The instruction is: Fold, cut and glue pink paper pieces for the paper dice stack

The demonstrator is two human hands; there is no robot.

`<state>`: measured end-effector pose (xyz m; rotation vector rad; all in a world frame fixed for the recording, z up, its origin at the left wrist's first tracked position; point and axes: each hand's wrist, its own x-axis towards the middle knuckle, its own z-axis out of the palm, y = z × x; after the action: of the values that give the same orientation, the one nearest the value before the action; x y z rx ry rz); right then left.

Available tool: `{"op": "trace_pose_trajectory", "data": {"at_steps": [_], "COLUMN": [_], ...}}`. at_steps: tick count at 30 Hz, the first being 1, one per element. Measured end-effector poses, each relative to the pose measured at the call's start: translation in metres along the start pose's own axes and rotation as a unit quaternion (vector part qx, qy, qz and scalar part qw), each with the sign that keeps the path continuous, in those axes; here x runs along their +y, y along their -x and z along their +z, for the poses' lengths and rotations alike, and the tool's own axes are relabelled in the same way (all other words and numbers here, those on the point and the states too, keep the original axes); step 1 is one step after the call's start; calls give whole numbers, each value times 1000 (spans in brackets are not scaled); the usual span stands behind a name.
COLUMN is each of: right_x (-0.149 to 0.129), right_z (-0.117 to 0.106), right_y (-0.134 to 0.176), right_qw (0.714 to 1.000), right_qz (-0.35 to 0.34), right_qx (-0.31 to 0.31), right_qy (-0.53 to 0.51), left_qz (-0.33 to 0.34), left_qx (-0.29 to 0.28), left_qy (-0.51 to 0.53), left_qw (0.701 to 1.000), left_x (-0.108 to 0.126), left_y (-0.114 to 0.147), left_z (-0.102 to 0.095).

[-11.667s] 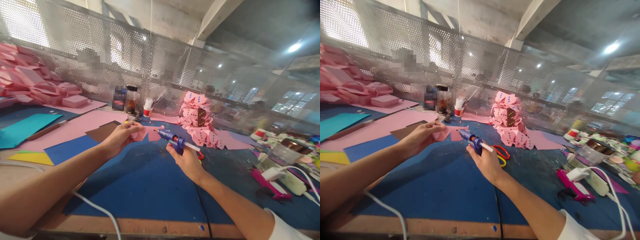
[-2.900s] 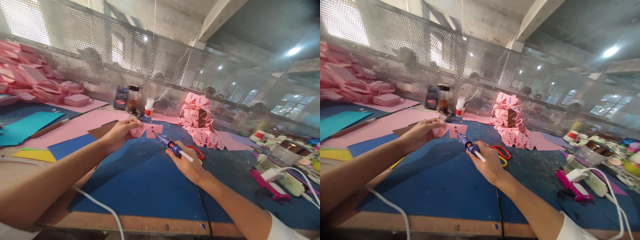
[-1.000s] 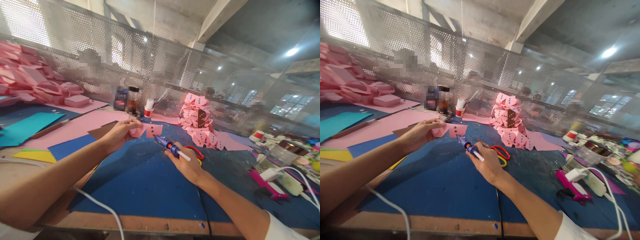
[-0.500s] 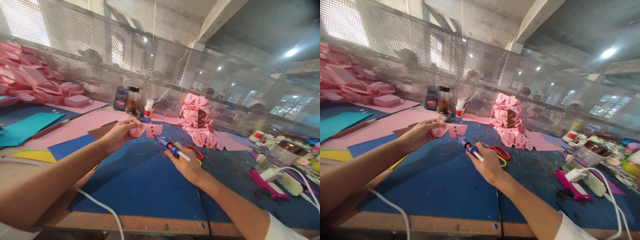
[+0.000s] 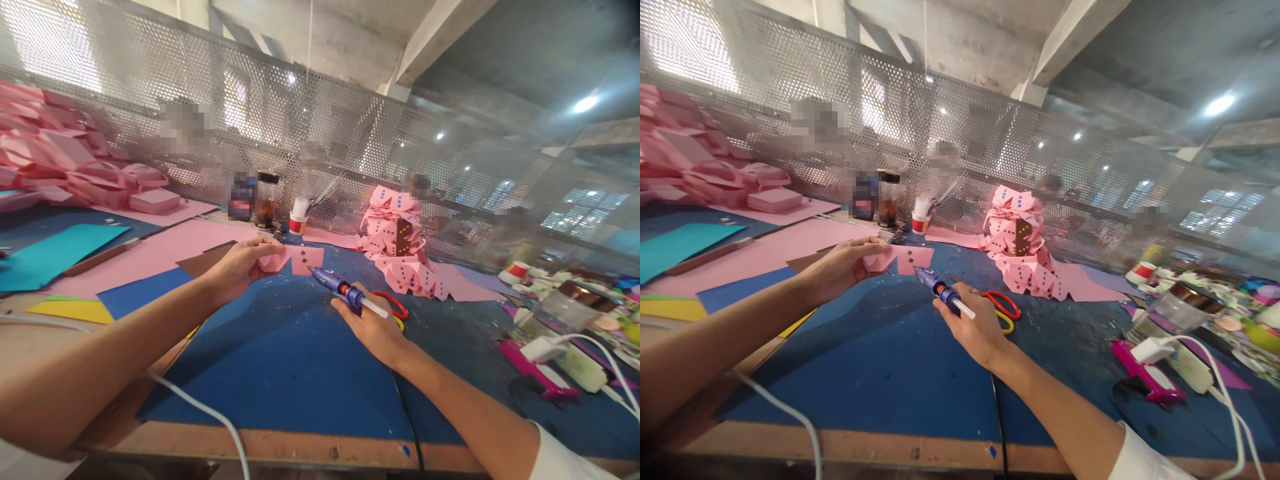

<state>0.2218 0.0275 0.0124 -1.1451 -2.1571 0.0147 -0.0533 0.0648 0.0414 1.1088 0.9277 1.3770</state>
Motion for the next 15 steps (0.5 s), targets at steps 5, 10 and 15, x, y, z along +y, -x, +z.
{"op": "trace_pose_trajectory", "data": {"at_steps": [5, 10, 15], "right_x": [-4, -7, -6], "right_z": [-2, -8, -6], "right_y": [-3, -6, -10], "right_qw": [991, 954, 894], "right_qz": [72, 128, 156], "right_qx": [-32, -99, -101], "right_qy": [-105, -251, -407], "left_qz": [-16, -18, 2], "left_qx": [9, 15, 36], "left_qy": [19, 26, 11], "left_qw": [1000, 999, 999], "left_x": [1, 0, -2], "left_y": [2, 1, -3], "left_z": [1, 0, -3]}}
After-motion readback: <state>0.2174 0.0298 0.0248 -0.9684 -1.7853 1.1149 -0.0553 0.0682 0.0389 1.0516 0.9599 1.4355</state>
